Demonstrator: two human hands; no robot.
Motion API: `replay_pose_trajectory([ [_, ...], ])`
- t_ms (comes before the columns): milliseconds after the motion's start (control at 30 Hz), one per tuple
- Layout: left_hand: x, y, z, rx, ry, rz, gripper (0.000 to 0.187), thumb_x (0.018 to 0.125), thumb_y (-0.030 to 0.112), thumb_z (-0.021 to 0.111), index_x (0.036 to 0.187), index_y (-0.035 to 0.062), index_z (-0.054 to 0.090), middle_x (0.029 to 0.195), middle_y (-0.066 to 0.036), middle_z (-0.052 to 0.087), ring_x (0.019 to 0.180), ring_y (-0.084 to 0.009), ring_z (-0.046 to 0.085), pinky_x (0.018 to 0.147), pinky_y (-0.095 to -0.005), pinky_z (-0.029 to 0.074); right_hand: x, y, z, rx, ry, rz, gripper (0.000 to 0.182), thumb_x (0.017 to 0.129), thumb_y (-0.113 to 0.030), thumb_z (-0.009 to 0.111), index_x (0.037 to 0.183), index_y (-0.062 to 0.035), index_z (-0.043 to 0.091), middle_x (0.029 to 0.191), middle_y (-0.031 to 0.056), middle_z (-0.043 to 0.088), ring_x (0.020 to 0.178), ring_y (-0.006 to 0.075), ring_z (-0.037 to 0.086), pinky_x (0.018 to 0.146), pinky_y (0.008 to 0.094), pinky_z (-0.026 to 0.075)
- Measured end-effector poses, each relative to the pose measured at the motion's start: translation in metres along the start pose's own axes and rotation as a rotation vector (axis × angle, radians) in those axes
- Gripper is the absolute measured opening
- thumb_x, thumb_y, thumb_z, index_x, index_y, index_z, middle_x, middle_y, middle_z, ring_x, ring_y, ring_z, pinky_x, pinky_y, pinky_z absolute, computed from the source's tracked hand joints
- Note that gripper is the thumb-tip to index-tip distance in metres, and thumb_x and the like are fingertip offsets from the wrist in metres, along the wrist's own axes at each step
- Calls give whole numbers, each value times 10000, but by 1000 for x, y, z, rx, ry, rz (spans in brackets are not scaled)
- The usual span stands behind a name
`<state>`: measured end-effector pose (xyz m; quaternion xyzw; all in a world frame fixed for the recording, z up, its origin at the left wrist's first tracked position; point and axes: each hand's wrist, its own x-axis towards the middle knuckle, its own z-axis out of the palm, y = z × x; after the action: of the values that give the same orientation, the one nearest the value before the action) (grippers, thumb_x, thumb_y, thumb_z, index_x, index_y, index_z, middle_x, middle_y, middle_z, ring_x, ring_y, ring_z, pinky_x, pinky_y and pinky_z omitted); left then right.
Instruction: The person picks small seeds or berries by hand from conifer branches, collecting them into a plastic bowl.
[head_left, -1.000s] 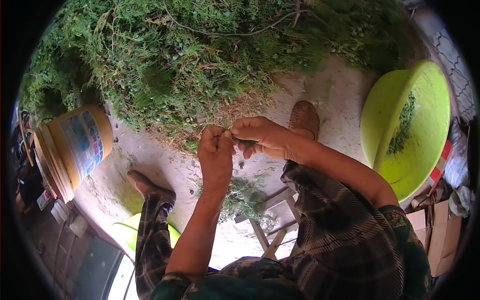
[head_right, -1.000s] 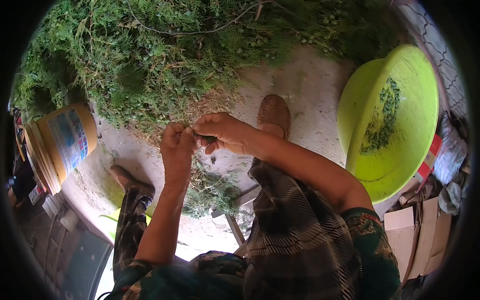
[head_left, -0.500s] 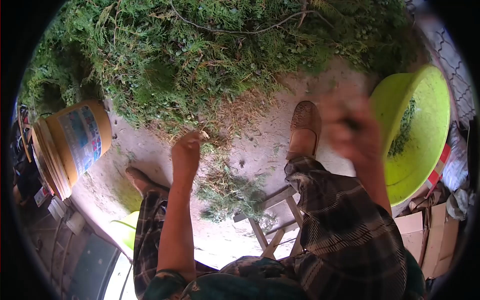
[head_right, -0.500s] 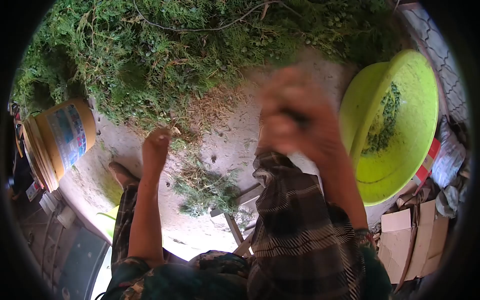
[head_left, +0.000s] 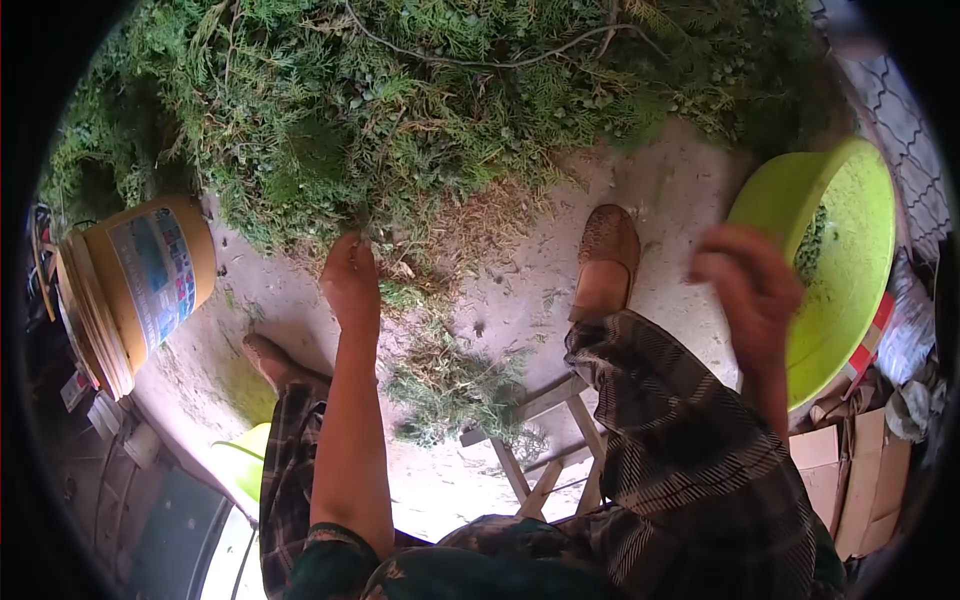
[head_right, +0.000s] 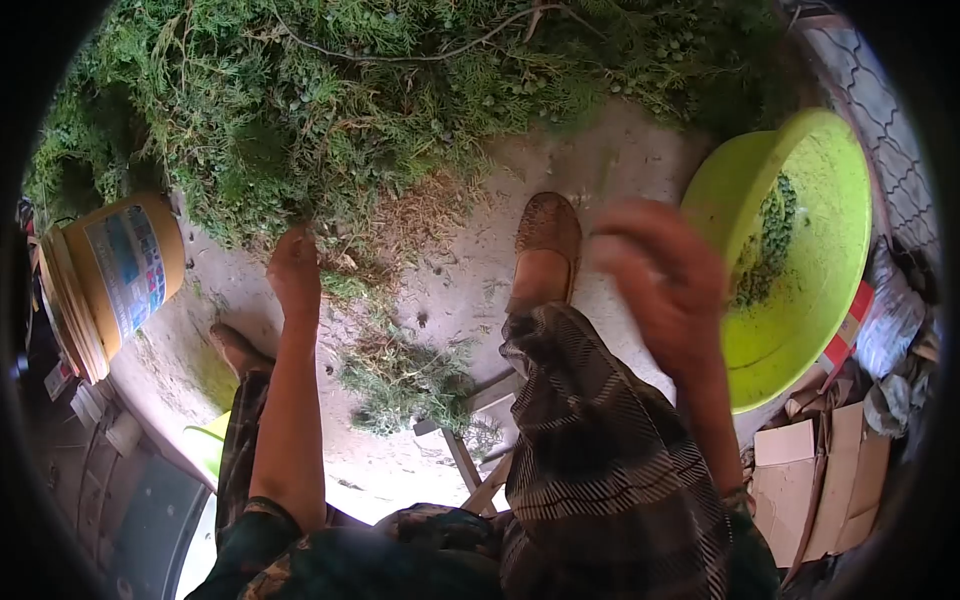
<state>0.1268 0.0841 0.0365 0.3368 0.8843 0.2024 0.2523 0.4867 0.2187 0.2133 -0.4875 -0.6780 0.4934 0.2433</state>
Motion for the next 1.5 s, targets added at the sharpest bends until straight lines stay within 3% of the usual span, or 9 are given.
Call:
replay_pose_trajectory([
  [167,-13,-53,-13,-1270,-442,-215,219,848,110,597,1065,83,576,891,-57,607,738,-96,564,499,-208,388,35,47,92,675,-525,508,259,871,-167,609,1059,7,573,874,72,587,775,146,585,671,282,503],
  [267,-27,-30,-22,-1464,-579,-465,239,861,204,587,1064,90,535,844,-44,553,662,-103,496,520,-211,403,42,82,134,929,-850,327,383,913,-376,541,1106,-46,541,904,59,598,788,124,588,657,280,507],
  [500,-77,101,-16,-516,-606,138,79,847,47,583,920,17,583,803,8,539,684,-44,473,591,-191,399,35,73,164,1183,-806,914,465,893,-472,510,1044,-34,551,923,78,568,788,171,579,732,441,522],
  [700,-23,-15,-12,-263,-136,142,158,836,70,568,973,-1,602,836,-70,610,766,-149,580,673,-268,473,25,109,163,873,-667,309,346,921,-374,515,784,-56,511,667,22,519,563,109,534,530,275,513],
  [733,-19,-31,-11,-134,-98,167,170,813,74,594,962,-5,617,876,-115,634,791,-188,608,692,-300,486,26,111,170,1077,-634,745,354,933,-361,498,804,-32,533,664,36,541,574,120,555,505,282,508],
  [800,-18,-24,-8,-46,-27,184,161,806,92,619,942,8,637,877,-128,636,756,-220,616,686,-314,491,31,92,162,1054,-583,857,339,913,-335,518,819,-9,538,709,57,558,551,133,564,474,302,510],
  [1200,-21,14,12,16,34,131,171,784,133,646,915,24,653,782,-123,662,669,-200,640,617,-300,495,35,88,162,946,-651,902,293,908,-319,526,895,-27,547,824,71,568,709,150,600,604,349,537],
  [1367,-56,46,2,-374,-434,164,138,816,101,639,926,20,656,917,-99,662,728,-87,602,600,-258,482,32,85,170,1079,-531,1032,271,915,-293,512,925,-26,558,870,85,571,819,192,596,707,434,539],
  [1500,-17,37,-7,6,228,37,398,846,216,634,1157,-15,544,869,-168,634,717,-259,617,620,-366,490,32,99,166,1218,-683,1021,249,933,-245,475,936,-12,561,892,104,582,823,211,602,721,460,542],
])
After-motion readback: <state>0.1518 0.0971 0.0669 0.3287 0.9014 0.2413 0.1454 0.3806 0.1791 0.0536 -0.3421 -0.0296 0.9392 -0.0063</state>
